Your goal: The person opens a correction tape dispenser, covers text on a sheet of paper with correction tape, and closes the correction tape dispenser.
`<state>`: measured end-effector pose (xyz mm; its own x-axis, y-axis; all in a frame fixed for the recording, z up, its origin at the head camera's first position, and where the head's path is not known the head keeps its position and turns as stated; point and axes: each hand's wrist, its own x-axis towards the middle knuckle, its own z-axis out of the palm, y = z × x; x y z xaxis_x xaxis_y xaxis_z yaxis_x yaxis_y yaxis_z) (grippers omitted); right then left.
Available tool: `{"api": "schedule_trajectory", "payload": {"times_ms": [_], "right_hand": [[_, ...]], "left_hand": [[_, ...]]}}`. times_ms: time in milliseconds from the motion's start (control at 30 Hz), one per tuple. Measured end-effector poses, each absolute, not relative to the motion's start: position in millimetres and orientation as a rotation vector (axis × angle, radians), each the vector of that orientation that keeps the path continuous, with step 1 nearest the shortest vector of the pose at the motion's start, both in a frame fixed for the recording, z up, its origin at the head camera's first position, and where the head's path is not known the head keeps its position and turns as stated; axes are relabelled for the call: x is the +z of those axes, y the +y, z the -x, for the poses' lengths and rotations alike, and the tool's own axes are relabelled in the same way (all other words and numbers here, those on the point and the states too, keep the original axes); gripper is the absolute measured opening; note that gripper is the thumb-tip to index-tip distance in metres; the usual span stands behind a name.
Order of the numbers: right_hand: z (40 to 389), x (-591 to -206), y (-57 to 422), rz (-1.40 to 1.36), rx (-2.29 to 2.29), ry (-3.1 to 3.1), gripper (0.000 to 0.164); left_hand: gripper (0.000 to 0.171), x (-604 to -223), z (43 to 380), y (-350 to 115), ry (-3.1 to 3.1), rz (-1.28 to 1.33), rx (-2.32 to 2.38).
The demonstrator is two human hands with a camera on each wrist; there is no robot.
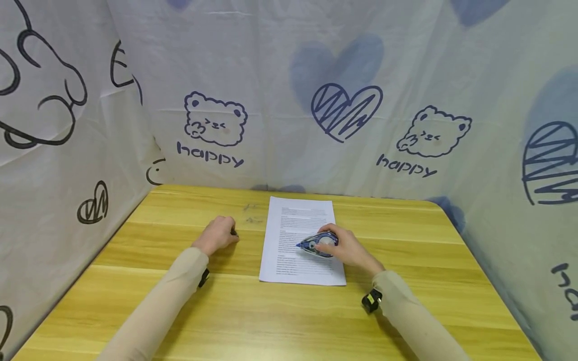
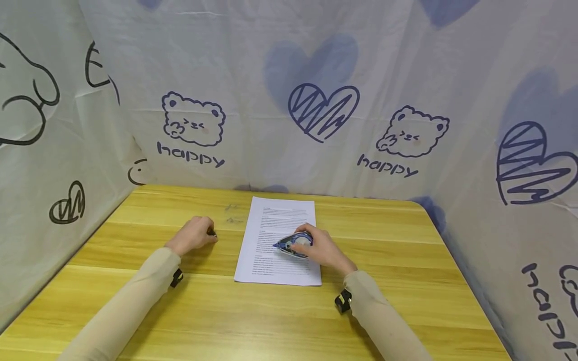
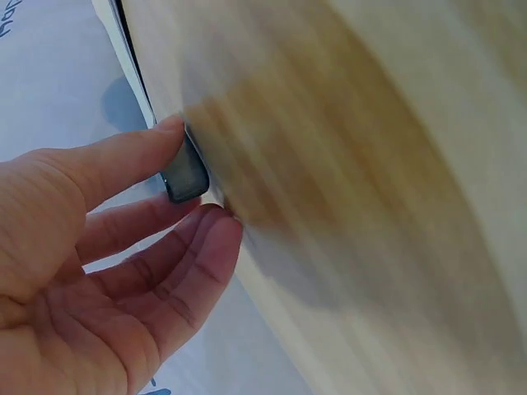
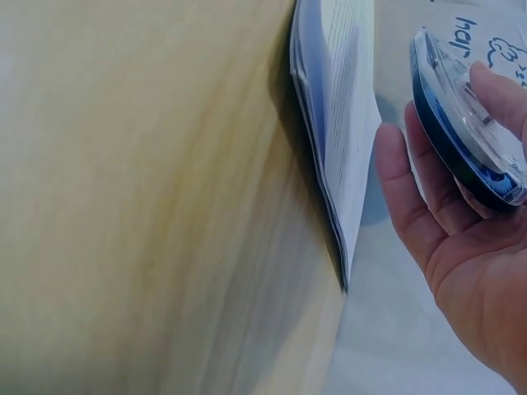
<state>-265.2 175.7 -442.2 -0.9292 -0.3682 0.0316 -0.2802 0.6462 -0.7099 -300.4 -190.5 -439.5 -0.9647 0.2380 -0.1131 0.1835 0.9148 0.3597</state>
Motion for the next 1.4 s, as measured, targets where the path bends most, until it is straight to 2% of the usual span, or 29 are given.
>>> {"api": "schedule_trajectory", "payload": {"times_ms": [700, 1200, 1400], "right_hand": [[266.7, -440.7, 177.0, 0.521, -1.211, 2.730, 0.036], [265.6, -432.8, 175.7, 0.530, -1.294, 2.710, 0.038], [265.0, -429.3, 175.9, 0.498, -1.311, 2.696, 0.039]], "left_hand": [[0.014, -431.5, 298.7, -171.8, 2.979, -0.495, 0.737], [0.019, -419.8, 291.5, -142.0, 2.969, -0.705, 0.822], [0.029, -414.4, 288.4, -128.0, 2.932, -0.836, 0.880]]}}
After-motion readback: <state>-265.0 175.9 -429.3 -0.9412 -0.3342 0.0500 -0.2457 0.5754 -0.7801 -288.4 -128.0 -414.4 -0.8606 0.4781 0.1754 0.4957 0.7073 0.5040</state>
